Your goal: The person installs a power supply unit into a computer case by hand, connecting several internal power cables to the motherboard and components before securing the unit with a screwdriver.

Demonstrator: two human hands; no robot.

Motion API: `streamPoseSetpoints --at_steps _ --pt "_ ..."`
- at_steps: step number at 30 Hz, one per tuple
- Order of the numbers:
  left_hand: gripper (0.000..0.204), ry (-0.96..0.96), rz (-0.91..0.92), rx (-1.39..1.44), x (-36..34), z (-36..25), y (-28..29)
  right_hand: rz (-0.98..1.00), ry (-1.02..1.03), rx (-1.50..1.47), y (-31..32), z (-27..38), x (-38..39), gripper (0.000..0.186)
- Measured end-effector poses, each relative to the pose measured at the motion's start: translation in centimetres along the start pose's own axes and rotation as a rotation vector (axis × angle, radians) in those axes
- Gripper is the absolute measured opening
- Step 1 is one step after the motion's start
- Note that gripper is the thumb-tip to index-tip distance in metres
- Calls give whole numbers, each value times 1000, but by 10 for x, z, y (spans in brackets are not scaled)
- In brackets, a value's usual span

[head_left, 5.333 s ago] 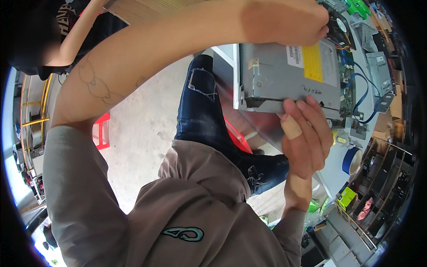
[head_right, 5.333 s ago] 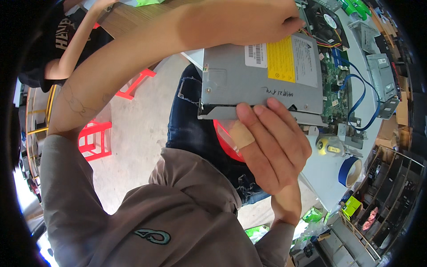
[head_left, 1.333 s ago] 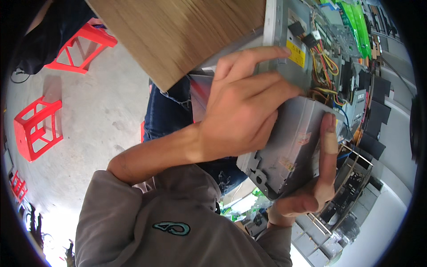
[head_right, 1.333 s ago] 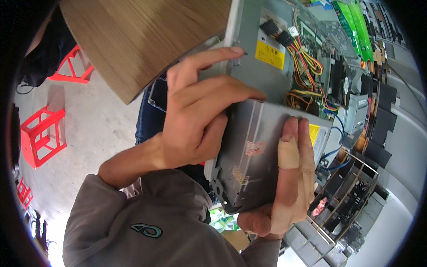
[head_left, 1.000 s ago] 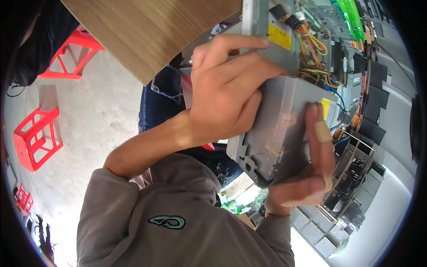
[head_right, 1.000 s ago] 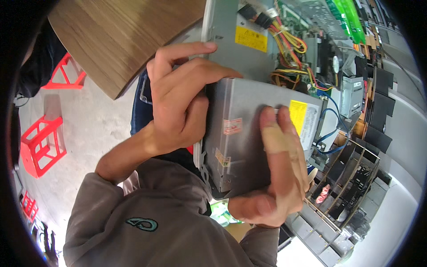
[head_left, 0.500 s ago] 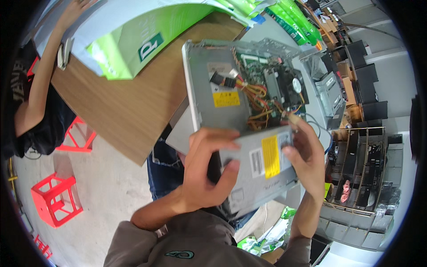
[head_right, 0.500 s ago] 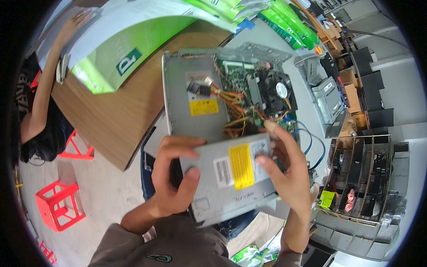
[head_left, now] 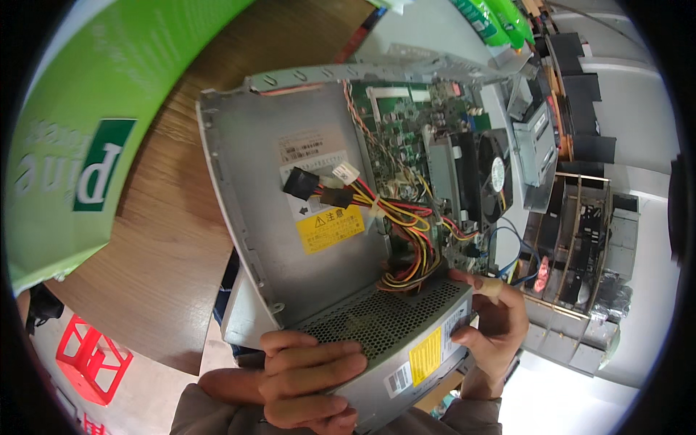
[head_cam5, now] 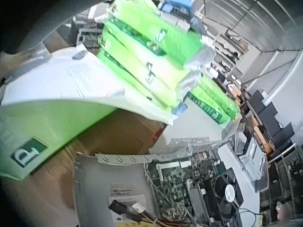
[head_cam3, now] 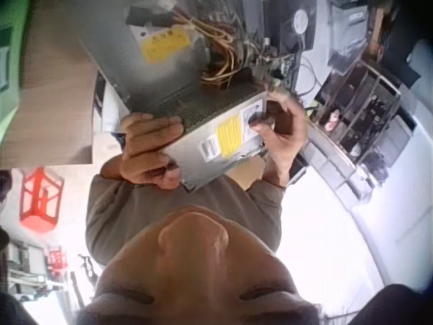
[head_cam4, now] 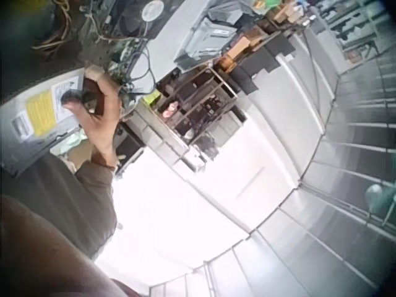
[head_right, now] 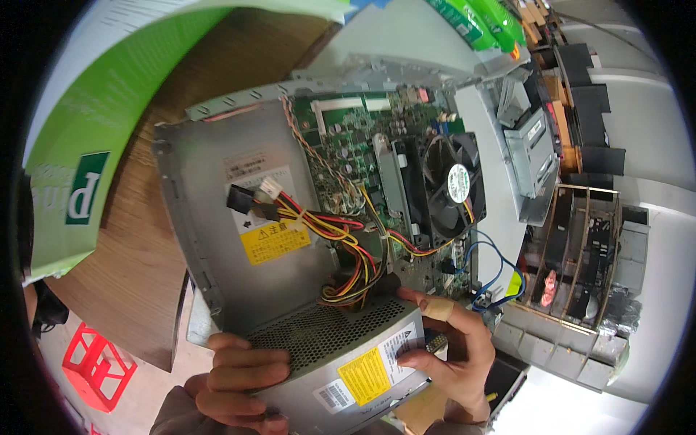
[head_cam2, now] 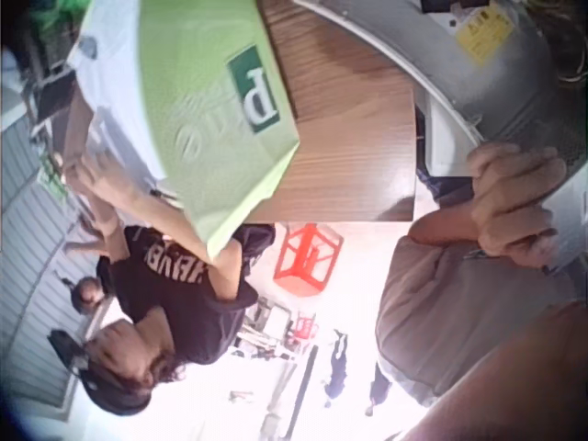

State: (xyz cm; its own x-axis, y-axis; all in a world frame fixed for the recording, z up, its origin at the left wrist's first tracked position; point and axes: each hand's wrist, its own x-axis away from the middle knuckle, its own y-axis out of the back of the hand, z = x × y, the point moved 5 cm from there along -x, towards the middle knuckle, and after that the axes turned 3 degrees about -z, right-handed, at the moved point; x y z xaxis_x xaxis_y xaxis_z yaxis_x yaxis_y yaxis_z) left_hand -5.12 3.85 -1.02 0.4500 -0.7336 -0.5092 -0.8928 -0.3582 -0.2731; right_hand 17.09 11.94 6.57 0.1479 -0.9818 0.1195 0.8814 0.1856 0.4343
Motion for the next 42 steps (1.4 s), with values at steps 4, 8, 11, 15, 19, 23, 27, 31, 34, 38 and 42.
streamPoseSetpoints --at_steps 4,8,11,15,19,23,27,31,34,38,42 --pt "25 -38 -140 13 -11 2 -7 143 100 -66 3 -6 -11 72" --pt "25 -13 -221 -1 -12 -1 -8 153 -11 24 1 13 -40 59" --pt "25 3 -400 10 -8 0 -13 357 -18 241 1 13 -68 36" --pt "24 54 -400 11 -7 1 -12 438 23 299 -7 22 -93 47" --pt "24 21 -375 40 -5 2 -13 433 210 415 -8 21 -87 51" --pt "26 -4 -313 69 -5 3 -9 291 188 346 -9 14 -77 48" --pt "28 -14 -153 55 -9 3 -4 258 241 366 -6 11 -75 47" --pt "29 -59 -220 53 -4 4 -7 274 237 277 -2 3 -73 44" --pt "28 -60 -248 58 0 5 -6 309 205 164 4 -2 -72 41" --pt "33 272 -196 -180 -4 -13 -3 196 222 216 5 -1 -67 40" --pt "35 216 -223 -194 -2 -8 -4 227 229 282 9 3 -68 40"
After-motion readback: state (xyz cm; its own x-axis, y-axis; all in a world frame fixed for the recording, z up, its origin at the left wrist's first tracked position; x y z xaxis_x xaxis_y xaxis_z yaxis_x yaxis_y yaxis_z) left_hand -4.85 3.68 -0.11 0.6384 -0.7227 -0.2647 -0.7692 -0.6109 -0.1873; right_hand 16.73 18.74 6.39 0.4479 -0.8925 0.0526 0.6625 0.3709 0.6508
